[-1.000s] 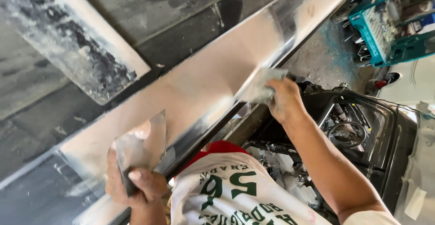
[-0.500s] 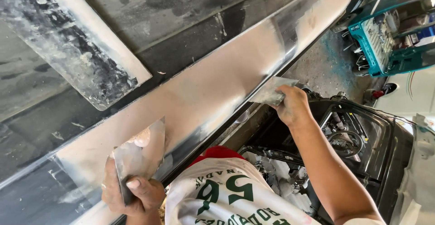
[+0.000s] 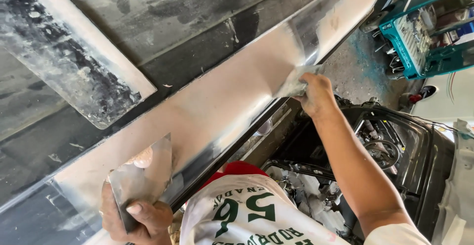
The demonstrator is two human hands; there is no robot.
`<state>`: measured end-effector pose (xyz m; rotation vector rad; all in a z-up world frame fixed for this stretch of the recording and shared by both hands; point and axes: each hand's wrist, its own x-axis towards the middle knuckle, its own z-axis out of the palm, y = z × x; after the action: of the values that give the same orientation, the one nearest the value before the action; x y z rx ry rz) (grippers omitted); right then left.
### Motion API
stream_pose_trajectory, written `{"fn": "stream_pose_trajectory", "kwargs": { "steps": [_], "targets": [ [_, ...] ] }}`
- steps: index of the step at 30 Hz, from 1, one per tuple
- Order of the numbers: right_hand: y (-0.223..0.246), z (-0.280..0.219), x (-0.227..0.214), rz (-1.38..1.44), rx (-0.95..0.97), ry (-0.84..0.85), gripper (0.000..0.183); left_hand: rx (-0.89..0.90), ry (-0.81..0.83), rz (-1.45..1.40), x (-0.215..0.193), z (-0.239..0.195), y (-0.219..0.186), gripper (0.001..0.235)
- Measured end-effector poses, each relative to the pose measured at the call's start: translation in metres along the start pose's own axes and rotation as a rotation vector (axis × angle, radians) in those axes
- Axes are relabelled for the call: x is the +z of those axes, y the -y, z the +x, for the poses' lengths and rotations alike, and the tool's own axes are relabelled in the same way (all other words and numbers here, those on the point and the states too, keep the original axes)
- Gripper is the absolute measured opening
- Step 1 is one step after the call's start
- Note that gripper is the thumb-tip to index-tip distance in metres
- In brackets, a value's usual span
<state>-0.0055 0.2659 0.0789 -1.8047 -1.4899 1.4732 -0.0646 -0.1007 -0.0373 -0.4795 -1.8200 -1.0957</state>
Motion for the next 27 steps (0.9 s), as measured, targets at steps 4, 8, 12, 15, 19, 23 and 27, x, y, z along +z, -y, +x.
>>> {"fn": "stream_pose_trajectory", "kwargs": {
  "steps": [4, 8, 12, 15, 19, 23, 27],
  "targets": [
    [-0.004, -0.010, -0.015, 0.034, -0.024, -0.045, 0.014, -0.072, 0.068, -0.157, -0.004, -0.002, 0.003, 0.032],
    [-0.018, 0.002, -0.011, 0.018, 0.042, -0.010, 0.030, -0.269, 0.043, -0.232, -0.002, -0.006, -0.002, 0.040],
    [-0.016, -0.044, -0.016, 0.013, 0.046, 0.027, 0.014, -0.251, 0.027, -0.228, 0.001, 0.002, -0.004, 0.041],
    [-0.045, -0.084, -0.017, 0.060, 0.111, 0.013, 0.026, -0.332, 0.057, -0.211, -0.001, 0.004, -0.010, 0.046],
    [-0.098, -0.072, 0.011, 0.284, 0.040, 0.205, 0.005, -0.259, 0.054, -0.207, -0.001, 0.002, -0.005, 0.043],
    [-0.077, -0.115, 0.014, 0.191, -0.029, 0.383, 0.011, -0.283, 0.086, -0.249, -0.004, 0.013, -0.011, 0.043],
    [-0.083, -0.127, 0.004, 0.009, 0.070, 0.278, 0.053, -0.291, 0.084, -0.266, -0.003, 0.026, -0.019, 0.045]
  ]
}}
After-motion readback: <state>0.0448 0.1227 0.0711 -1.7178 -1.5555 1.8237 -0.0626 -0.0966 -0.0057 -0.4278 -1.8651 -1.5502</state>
